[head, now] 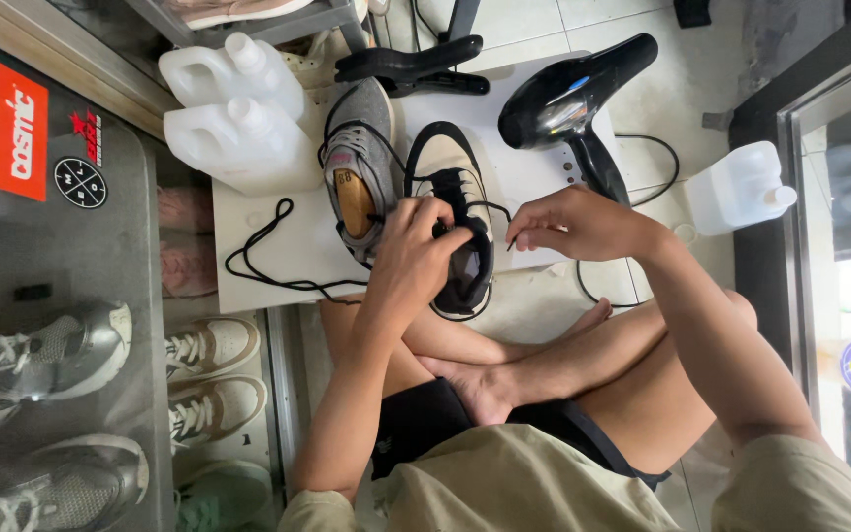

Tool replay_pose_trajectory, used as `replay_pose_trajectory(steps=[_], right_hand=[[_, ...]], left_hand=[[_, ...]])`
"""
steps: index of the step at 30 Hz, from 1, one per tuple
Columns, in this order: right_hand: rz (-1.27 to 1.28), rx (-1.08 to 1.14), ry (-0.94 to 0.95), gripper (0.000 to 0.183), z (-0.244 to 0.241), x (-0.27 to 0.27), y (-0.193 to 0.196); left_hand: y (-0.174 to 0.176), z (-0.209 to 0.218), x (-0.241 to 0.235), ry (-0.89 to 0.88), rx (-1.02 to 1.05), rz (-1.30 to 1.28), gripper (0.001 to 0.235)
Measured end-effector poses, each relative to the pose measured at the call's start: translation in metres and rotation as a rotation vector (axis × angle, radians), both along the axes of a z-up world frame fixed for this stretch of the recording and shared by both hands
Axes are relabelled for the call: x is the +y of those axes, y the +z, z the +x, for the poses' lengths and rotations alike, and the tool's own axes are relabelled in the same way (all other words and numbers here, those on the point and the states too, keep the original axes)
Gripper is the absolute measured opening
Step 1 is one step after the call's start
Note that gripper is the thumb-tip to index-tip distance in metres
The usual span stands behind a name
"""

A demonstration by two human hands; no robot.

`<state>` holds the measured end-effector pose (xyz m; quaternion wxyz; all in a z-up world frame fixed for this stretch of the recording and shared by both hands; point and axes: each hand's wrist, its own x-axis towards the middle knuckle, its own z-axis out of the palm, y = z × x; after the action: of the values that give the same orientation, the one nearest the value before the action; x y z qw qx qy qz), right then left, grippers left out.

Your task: The person sits on the floor and laces a black and white sneaker. They thread the laces through the eyelets, pull them tight, and tie a knot.

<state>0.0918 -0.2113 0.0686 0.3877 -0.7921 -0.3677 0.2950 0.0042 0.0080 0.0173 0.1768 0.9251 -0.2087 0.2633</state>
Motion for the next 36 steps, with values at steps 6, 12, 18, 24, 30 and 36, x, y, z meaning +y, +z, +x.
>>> replay_pose_trajectory(steps=[6,12,18,24,30,36], right_hand=[[0.175,0.013,-0.122,0.007,0.004,0.012,-0.005],[0.346,-0.008,-0.229,0.007,0.014,0.012,-0.027],[0.388,-0.079,-0.145,0.011,0.014,0.017,-0.021],[0.382,0.069,-0.127,0.011,0.009,0.017,-0.025],[0.666,-0.033,-0.393,0.008,0.023,0.013,-0.037],[0.371,0.208,0.095,0.009,0.005,0.006,0.009]], left_hand=[[0.021,-0.013,0.000,-0.101,0.164,-0.081,0.022],[0.020,-0.013,-0.015,0.056,0.314,-0.171,0.025],[0.007,-0.009,-0.032,0.265,0.262,-0.239,0.039],[-0.001,-0.009,-0.029,0.226,0.177,-0.297,0.025],[-0.001,-0.011,-0.029,0.229,0.191,-0.326,0.029],[0.014,-0.021,-0.027,0.168,0.163,-0.252,0.023]])
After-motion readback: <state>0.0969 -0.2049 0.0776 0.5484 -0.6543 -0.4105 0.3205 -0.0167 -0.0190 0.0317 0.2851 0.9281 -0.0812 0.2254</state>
